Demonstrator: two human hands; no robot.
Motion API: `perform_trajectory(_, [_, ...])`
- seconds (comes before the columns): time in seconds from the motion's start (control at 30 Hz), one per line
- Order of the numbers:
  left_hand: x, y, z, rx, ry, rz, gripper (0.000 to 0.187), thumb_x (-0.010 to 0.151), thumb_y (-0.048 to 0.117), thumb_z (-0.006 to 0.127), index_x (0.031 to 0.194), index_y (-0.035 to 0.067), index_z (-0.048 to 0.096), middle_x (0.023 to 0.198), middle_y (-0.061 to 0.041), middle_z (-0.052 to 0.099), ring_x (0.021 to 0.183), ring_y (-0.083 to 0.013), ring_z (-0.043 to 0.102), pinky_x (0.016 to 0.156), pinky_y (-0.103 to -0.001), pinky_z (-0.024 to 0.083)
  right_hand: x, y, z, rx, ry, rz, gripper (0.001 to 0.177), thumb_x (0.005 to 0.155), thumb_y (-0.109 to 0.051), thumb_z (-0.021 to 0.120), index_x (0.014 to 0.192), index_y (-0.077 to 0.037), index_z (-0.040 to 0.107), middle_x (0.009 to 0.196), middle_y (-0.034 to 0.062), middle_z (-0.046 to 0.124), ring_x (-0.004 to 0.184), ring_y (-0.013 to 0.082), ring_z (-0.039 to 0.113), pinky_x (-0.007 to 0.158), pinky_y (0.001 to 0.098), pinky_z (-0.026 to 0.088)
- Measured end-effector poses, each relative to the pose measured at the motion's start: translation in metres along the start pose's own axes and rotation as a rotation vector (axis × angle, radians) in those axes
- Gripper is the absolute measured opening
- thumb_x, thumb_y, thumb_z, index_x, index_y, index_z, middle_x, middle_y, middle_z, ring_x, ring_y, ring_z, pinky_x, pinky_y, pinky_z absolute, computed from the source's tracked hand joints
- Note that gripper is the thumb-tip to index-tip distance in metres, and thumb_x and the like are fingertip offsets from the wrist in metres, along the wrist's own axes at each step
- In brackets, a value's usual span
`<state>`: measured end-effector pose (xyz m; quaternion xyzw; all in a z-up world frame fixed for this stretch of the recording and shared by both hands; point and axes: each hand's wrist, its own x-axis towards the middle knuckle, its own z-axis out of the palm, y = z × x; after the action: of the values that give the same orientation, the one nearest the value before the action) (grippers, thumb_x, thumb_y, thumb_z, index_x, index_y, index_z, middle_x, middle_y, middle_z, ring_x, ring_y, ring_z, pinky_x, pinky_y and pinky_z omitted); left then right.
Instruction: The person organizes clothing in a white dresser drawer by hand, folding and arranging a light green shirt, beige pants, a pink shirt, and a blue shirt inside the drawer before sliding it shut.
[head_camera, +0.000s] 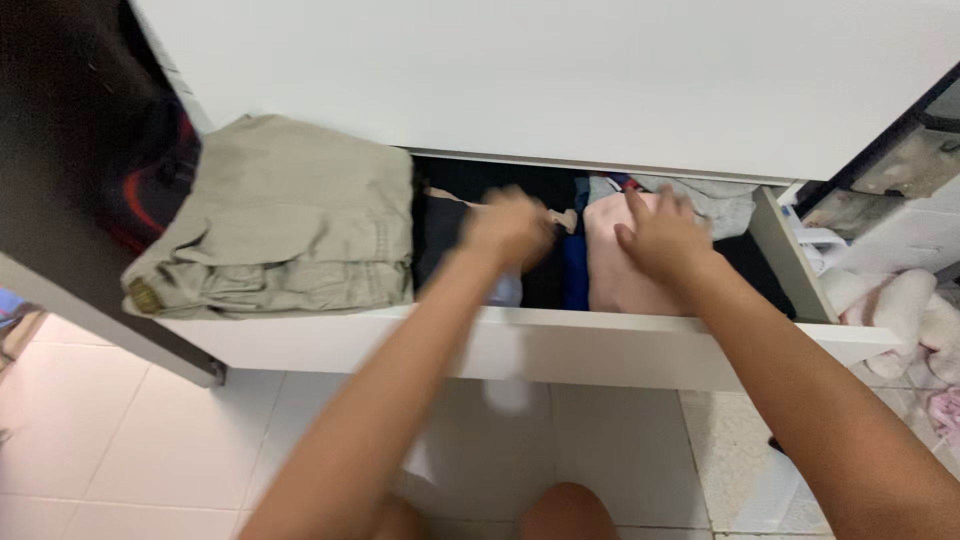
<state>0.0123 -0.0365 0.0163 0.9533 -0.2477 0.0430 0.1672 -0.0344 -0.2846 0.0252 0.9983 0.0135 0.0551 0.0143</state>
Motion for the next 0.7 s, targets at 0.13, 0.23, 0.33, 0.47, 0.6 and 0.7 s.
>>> perform_trajectory(0.13, [-0.062, -0.104, -0.113, 0.294, 0.451, -0.267, 0.033, 0.093, 0.032, 0.061, 0.094, 0.004, 0.078, 0.1, -0.022, 0.073, 0.1, -0.0418, 0.067, 0.088, -0.059, 0.049, 0.021, -0.074, 0.012, 0.149, 0.137, -0.308, 0.063, 0.087, -0.027, 0.068, 0.145, -0.007, 0.054, 0.136, 0.0218, 0.06, 0.123, 0.0382, 0.059, 0.104, 0.0467, 0.048])
perform_trajectory(0.23, [-0.116, -0.174, -0.171, 0.174, 0.471, -0.725, 0.07, 0.088, 0.057, 0.06, 0.13, 0.001, 0.061, 0.137, -0.029, 0.054, 0.131, -0.0478, 0.045, 0.107, -0.068, 0.025, 0.042, -0.17, 0.031, 0.786, 0.001, -0.447, 0.058, 0.097, -0.038, 0.061, 0.146, -0.007, 0.055, 0.14, 0.0168, 0.064, 0.126, 0.0272, 0.063, 0.108, 0.0387, 0.049])
perform_trajectory(0.33, [-0.15, -0.21, -0.183, 0.079, 0.242, -0.857, 0.086, 0.092, 0.071, 0.051, 0.139, -0.002, 0.055, 0.145, -0.031, 0.05, 0.136, -0.0486, 0.044, 0.112, -0.062, 0.029, 0.055, -0.26, 0.029, 1.555, -0.489, -0.242, 0.067, 0.094, -0.048, 0.061, 0.149, -0.013, 0.046, 0.148, 0.0067, 0.057, 0.133, 0.0202, 0.057, 0.111, 0.0407, 0.046])
perform_trajectory(0.47, [-0.192, -0.224, -0.183, -0.086, 0.005, -0.863, 0.098, 0.089, 0.079, 0.047, 0.148, 0.001, 0.051, 0.15, -0.026, 0.051, 0.139, -0.0424, 0.049, 0.114, -0.052, 0.04, 0.058, -0.321, 0.017, 1.693, -0.619, 0.137, 0.076, 0.094, -0.055, 0.063, 0.149, -0.004, 0.051, 0.148, 0.0132, 0.058, 0.127, 0.0237, 0.059, 0.107, 0.0438, 0.048])
perform_trajectory(0.6, [-0.197, -0.208, -0.192, -0.151, 0.06, -1.065, 0.109, 0.078, 0.081, 0.064, 0.145, -0.003, 0.048, 0.146, -0.024, 0.052, 0.134, -0.04, 0.051, 0.11, -0.052, 0.043, 0.05, -0.327, 0.002, 1.788, -0.591, 0.259, 0.07, 0.088, -0.041, 0.071, 0.142, -0.003, 0.05, 0.142, 0.0166, 0.062, 0.121, 0.0289, 0.066, 0.096, 0.0464, 0.058])
perform_trajectory(0.7, [-0.209, -0.212, -0.197, -0.398, 0.142, -1.064, 0.099, 0.075, 0.066, 0.077, 0.136, -0.01, 0.062, 0.137, -0.027, 0.066, 0.123, -0.0385, 0.067, 0.103, -0.047, 0.054, 0.034, -0.321, -0.011, 1.797, -0.414, 0.236, 0.066, 0.089, -0.026, 0.075, 0.14, 0.0, 0.043, 0.135, 0.018, 0.063, 0.123, 0.0321, 0.066, 0.095, 0.0474, 0.061])
